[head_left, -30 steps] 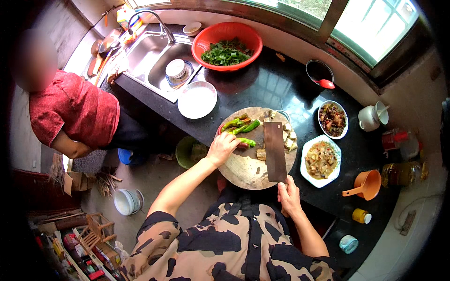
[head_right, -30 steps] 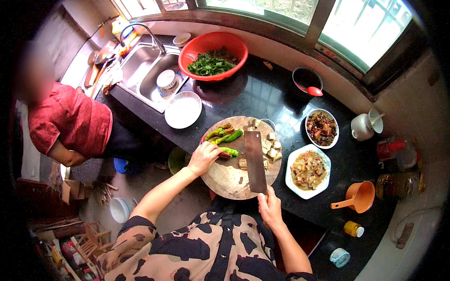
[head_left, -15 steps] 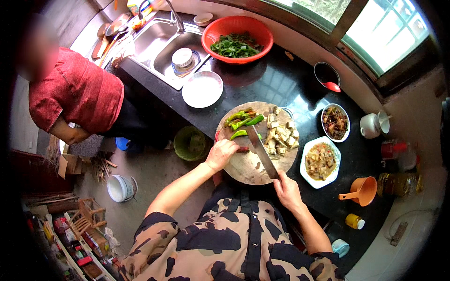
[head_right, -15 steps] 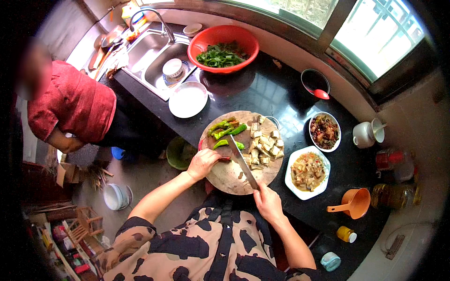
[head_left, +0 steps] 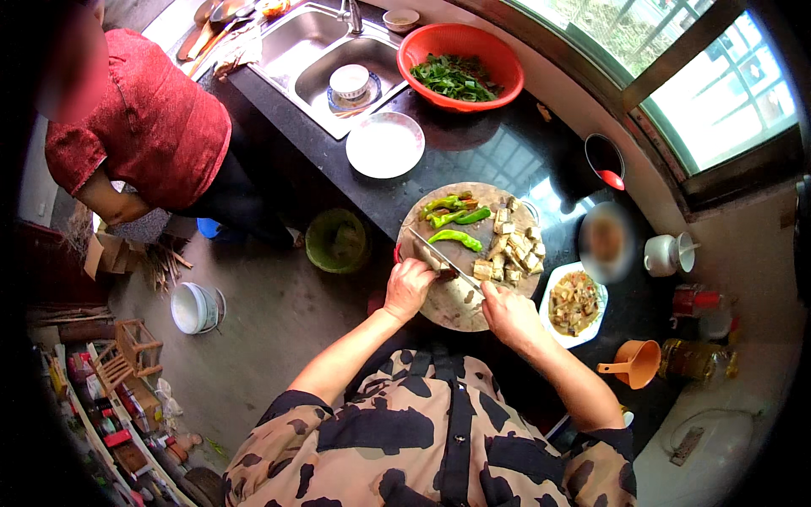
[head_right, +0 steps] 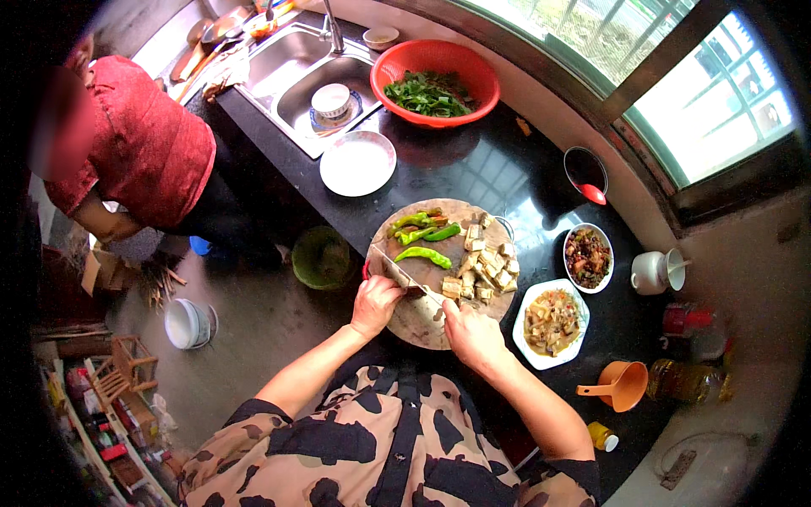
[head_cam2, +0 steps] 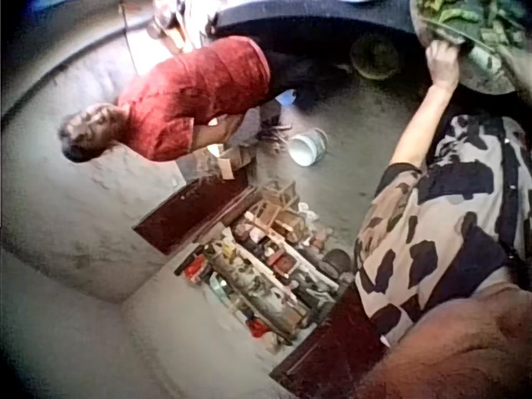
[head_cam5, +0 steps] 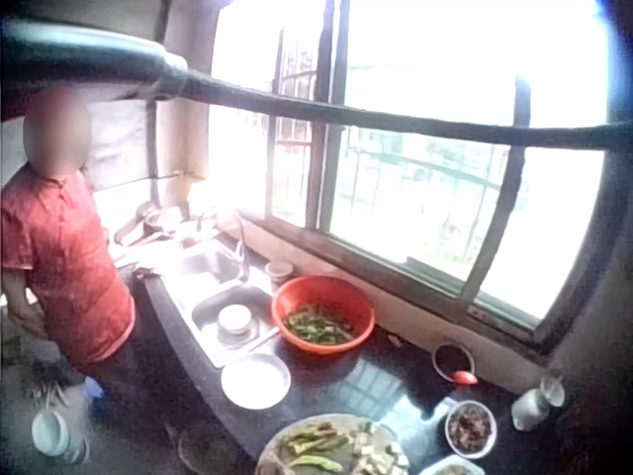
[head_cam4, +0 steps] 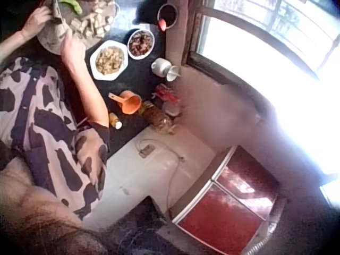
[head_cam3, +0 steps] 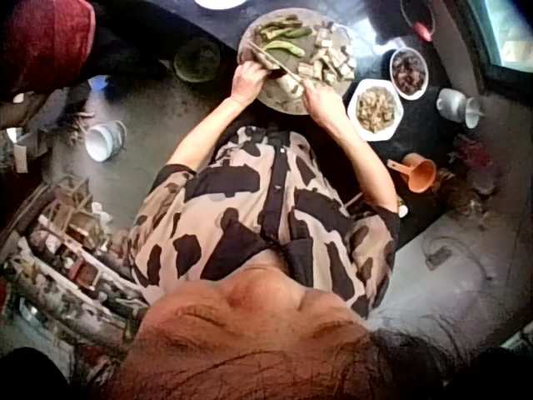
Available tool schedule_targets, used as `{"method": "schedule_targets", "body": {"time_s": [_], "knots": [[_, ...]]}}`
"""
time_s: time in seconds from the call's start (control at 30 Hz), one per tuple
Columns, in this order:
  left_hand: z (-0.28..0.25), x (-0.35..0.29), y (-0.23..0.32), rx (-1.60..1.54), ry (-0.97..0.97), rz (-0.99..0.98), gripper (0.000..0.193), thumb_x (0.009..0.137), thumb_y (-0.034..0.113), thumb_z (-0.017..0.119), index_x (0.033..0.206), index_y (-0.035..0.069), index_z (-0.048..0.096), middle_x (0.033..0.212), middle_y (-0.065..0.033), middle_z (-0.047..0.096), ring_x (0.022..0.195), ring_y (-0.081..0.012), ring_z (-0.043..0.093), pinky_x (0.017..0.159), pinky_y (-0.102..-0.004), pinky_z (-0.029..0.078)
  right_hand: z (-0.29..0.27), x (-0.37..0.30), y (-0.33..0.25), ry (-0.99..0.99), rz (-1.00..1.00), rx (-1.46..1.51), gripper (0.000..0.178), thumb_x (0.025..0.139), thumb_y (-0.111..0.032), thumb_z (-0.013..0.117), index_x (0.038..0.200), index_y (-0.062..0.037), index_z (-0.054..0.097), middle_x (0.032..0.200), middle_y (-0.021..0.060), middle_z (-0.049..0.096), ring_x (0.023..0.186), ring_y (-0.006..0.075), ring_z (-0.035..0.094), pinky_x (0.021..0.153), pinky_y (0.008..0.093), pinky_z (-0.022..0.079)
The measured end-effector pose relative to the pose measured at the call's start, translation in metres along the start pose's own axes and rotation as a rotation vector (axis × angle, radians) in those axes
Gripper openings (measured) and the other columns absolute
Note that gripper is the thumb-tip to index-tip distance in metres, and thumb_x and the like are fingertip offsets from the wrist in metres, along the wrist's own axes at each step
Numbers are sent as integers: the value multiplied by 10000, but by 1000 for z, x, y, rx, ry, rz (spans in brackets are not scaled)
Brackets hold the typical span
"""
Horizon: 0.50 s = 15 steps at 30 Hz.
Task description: The person picks up green peppers from the floor, trims the stems by hand, washes them in a sink, and then chops them with a cleaver on a wooden cutting board along with pieces of ginger.
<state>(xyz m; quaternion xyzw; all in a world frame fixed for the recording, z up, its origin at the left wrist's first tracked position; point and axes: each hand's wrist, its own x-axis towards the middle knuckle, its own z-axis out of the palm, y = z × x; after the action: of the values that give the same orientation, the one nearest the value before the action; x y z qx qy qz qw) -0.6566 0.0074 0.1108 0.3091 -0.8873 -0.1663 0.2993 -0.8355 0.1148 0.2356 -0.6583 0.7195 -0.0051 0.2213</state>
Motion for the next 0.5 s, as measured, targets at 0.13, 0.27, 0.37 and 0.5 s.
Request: {"method": "schedule_targets", "body": {"time_s": [0.13,0.27,0.37,0.5], "knots": [[4,-3,-4,-20,20,-12,102,696,132,580,776,132,643,806,-1,580,819,-193,549,671,-329,419,5,12,-4,-9,-15,-99,156,832,-165,502,937,-66,442,670,156,575,591,355,611,493,465,488],[5,-2,-4,-44,11,-13,105,697,136,579,780,135,643,823,2,586,824,-189,547,680,-331,419,48,19,11,124,-28,-99,144,829,-174,510,900,-74,433,648,149,572,577,348,611,479,462,488],[2,-4,-4,-48,17,-27,110,681,127,593,775,133,650,812,3,589,825,-187,554,691,-329,422,40,24,11,5,-7,-45,174,844,-197,496,918,-63,413,692,185,587,643,381,604,535,491,480],[4,-2,-5,-72,42,-40,95,689,133,583,757,138,649,802,6,585,823,-178,555,687,-324,420,-4,40,4,-127,-34,45,214,851,-192,489,962,-35,395,712,234,600,685,412,602,587,521,473]]}}
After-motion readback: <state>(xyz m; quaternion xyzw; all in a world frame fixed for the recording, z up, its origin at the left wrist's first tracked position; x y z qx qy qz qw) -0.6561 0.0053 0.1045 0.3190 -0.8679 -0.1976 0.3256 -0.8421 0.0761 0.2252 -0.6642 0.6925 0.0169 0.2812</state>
